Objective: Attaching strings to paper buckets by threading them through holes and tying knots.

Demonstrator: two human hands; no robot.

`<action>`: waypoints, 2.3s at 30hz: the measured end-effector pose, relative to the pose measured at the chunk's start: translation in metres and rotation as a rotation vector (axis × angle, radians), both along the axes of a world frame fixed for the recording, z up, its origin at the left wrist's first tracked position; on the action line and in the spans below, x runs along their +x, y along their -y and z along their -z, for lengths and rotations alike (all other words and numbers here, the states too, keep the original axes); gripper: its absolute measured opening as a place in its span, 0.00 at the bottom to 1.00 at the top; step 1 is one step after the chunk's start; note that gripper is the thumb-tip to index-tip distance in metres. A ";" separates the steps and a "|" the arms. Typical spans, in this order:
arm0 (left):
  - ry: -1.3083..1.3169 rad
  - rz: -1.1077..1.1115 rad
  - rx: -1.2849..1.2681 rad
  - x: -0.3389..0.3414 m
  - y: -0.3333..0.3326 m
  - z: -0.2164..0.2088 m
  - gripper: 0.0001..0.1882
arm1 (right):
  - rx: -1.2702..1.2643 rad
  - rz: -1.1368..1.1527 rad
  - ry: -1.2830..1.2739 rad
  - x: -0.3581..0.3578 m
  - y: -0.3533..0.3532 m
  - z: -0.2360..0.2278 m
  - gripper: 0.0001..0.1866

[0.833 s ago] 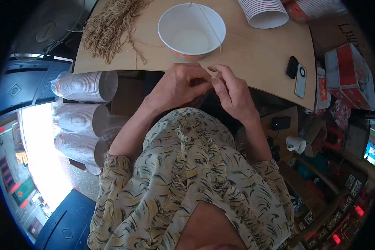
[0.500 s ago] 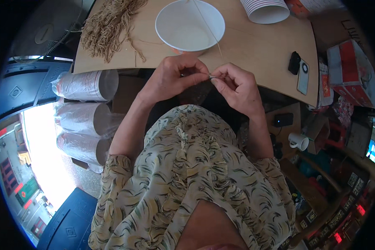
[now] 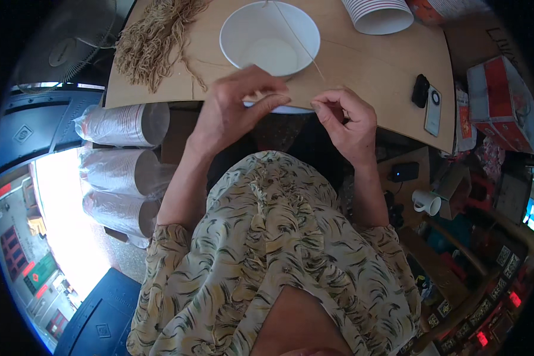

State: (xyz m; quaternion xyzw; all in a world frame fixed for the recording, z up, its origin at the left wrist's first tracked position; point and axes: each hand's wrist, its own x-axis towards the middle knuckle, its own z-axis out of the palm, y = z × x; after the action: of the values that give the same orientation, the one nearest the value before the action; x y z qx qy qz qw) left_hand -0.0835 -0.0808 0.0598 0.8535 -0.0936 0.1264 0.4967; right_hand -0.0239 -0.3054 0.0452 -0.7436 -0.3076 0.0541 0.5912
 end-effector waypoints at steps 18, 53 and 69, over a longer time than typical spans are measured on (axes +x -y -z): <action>0.126 -0.309 0.390 0.029 0.002 0.021 0.07 | 0.016 0.399 0.633 0.003 -0.051 0.049 0.12; 0.123 -0.244 0.407 0.017 0.012 0.021 0.08 | 0.002 0.339 0.500 0.006 -0.055 0.060 0.10; -0.048 -0.101 0.198 0.027 -0.014 0.021 0.07 | 0.027 -0.065 -0.152 0.035 0.000 -0.013 0.12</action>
State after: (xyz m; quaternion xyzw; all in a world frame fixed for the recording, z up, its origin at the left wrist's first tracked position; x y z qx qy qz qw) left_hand -0.0566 -0.0668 0.0392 0.9048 -0.0503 0.1210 0.4052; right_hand 0.0115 -0.3054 0.0584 -0.7188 -0.2867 0.1254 0.6208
